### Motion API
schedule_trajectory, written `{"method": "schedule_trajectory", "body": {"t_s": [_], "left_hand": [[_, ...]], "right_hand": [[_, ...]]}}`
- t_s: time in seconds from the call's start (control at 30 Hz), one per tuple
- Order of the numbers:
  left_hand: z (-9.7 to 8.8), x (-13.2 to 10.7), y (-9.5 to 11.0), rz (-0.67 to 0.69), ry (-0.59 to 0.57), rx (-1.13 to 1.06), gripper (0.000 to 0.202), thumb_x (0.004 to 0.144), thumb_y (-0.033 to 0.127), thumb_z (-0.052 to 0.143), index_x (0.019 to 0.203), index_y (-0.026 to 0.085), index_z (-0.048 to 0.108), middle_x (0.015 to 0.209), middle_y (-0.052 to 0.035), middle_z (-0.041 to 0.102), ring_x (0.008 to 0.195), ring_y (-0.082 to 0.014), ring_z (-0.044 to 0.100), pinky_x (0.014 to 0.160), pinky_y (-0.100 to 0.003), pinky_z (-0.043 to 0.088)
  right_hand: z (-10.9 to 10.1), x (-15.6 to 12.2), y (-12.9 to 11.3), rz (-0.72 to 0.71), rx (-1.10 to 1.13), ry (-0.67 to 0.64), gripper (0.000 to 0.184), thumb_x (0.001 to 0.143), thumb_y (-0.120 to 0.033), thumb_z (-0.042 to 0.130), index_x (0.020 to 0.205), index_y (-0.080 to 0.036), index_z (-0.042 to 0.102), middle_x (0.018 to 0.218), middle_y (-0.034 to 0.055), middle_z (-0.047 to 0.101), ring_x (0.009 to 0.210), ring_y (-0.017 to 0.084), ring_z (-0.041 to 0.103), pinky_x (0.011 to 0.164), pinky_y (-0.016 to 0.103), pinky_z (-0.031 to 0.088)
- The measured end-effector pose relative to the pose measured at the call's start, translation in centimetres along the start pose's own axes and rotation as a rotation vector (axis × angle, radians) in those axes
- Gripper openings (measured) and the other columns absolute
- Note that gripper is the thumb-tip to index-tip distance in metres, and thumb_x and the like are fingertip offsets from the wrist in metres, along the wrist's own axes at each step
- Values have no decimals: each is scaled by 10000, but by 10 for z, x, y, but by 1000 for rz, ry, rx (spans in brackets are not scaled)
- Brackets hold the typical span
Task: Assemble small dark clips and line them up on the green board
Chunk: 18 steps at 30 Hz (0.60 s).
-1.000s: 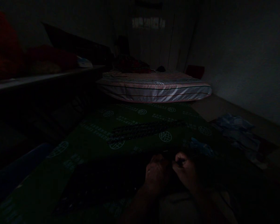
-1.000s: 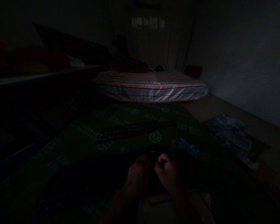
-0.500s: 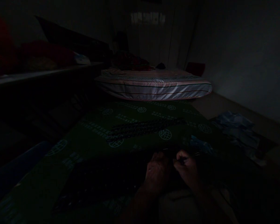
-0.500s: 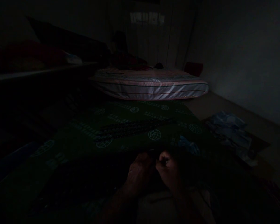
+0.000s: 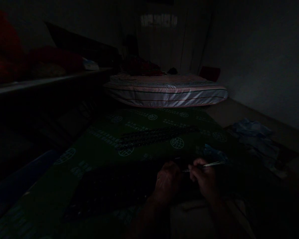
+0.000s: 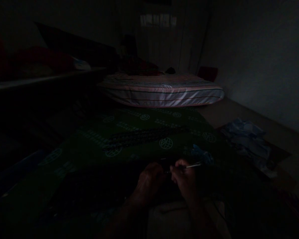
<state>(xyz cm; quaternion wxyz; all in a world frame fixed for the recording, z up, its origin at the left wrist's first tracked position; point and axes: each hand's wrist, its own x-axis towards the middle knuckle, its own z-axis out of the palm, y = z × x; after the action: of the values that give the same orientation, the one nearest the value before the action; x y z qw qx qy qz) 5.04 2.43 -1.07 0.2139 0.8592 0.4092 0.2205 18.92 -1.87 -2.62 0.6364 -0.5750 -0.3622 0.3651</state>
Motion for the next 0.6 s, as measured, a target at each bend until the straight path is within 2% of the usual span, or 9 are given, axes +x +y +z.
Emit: {"method": "schedule_trajectory", "body": {"t_s": [0.07,0.17,0.33,0.47,0.6], "left_hand": [[-1,-1,-1,-10,12,-87,87,776,139,536,733,184,597,804,-28,621,803,-175,572,672,-247,427],[0,-2,-4,-83,38,-278,96,792,176,521,800,190,615,799,-14,640,758,-160,589,672,-242,436],[0,-2,-5,-185,102,-532,117,794,245,527,744,186,615,694,15,621,656,-137,573,594,-214,428],[-2,-1,-2,-252,165,-761,87,746,235,582,712,167,625,695,4,636,680,-145,588,618,-214,447],[-4,0,-2,-331,202,-941,100,704,221,622,775,165,664,754,-13,686,716,-163,620,652,-232,476]], "right_hand": [[-1,0,-2,-18,46,27,240,701,-389,640,722,-190,507,420,-63,513,379,85,445,397,188,341],[-3,-1,-5,-57,46,23,281,783,-423,568,909,-173,574,539,-12,617,455,103,531,449,207,403],[-3,-6,-7,-92,-42,-65,406,853,-446,461,1150,-178,524,659,21,673,433,113,566,416,225,426],[-2,-8,-6,-198,-201,-109,323,883,-384,424,1096,-190,572,640,12,666,467,118,591,455,235,475],[-3,-7,-7,-472,-437,-106,187,839,-293,521,959,-210,639,818,46,703,713,155,660,658,272,538]]}}
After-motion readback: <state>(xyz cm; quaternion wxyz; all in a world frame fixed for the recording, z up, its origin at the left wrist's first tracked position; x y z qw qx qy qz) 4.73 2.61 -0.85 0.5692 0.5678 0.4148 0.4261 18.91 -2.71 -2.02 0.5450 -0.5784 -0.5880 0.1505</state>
